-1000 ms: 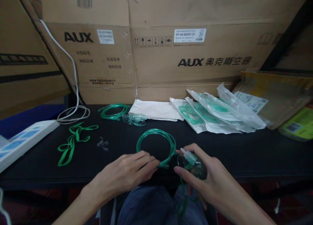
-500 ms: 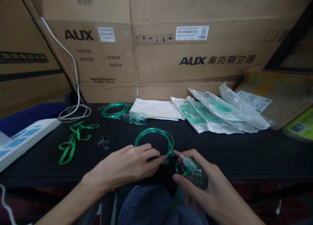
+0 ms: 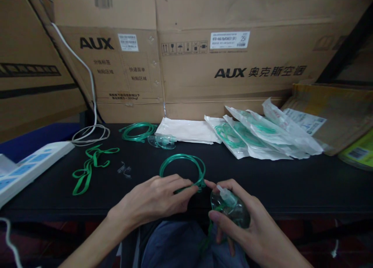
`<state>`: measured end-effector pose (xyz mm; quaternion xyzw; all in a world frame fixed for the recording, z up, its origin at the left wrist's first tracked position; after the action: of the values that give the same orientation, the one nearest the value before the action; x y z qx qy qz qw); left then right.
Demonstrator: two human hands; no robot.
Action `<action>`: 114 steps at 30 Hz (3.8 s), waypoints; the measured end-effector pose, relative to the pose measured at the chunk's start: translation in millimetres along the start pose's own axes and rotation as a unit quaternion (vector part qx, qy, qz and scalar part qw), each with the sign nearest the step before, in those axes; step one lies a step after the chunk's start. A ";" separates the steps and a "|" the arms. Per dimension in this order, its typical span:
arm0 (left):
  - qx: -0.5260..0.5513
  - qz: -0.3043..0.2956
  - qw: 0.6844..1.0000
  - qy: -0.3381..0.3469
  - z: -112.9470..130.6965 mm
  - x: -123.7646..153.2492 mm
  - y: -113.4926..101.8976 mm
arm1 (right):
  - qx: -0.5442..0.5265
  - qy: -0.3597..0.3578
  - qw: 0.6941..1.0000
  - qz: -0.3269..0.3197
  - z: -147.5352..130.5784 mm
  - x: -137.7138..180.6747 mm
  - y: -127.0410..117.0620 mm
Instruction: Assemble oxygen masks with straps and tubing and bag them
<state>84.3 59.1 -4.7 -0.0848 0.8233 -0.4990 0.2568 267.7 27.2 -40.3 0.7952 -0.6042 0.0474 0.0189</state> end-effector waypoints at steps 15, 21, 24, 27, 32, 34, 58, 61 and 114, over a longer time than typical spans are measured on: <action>0.098 0.037 0.992 -0.073 3.8 -2.9 3.8 | 0.008 -0.010 1.000 0.005 0.6 0.9 2.0; 0.277 0.062 0.933 -0.219 2.4 -2.3 8.3 | -0.051 0.047 0.996 -0.048 3.1 3.1 11.5; 0.285 0.082 0.919 -0.259 3.7 -4.8 12.2 | -0.070 0.061 0.992 -0.083 1.8 3.9 18.7; 0.283 0.073 0.920 -0.260 6.3 -6.8 16.4 | -0.076 0.062 0.991 -0.093 -3.7 5.7 18.7; 0.309 0.004 0.926 -0.216 2.4 -2.0 13.9 | -0.128 0.084 0.979 -0.135 -14.1 4.7 -2.0; 0.325 -0.031 0.930 -0.170 0.6 0.0 9.3 | -0.125 0.051 0.985 -0.108 -21.5 -1.8 -16.8; 0.411 -0.005 0.900 -0.147 -36.0 14.4 15.6 | -0.054 -0.084 0.973 -0.211 -41.7 -72.2 -0.1; 0.361 0.043 0.911 -0.196 -41.5 16.8 14.6 | -0.029 -0.101 0.979 -0.174 -37.9 -74.7 -2.9; 0.173 0.105 0.956 -0.212 -30.3 -17.3 5.7 | -0.014 -0.095 0.985 -0.141 -29.2 -74.7 2.1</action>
<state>84.3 92.3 7.5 -0.0556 0.6556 -0.5744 0.4870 244.3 100.8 -18.7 0.8731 -0.4854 -0.0400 -0.0215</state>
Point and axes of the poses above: each hand's wrist, its own x-axis away from the middle knuckle, its own y-axis out of the palm, z = x × y, the point moved 5 cm from there along -x, towards the middle knuckle, and after that the axes turned 14 degrees about -x, right-handed, at the moved point
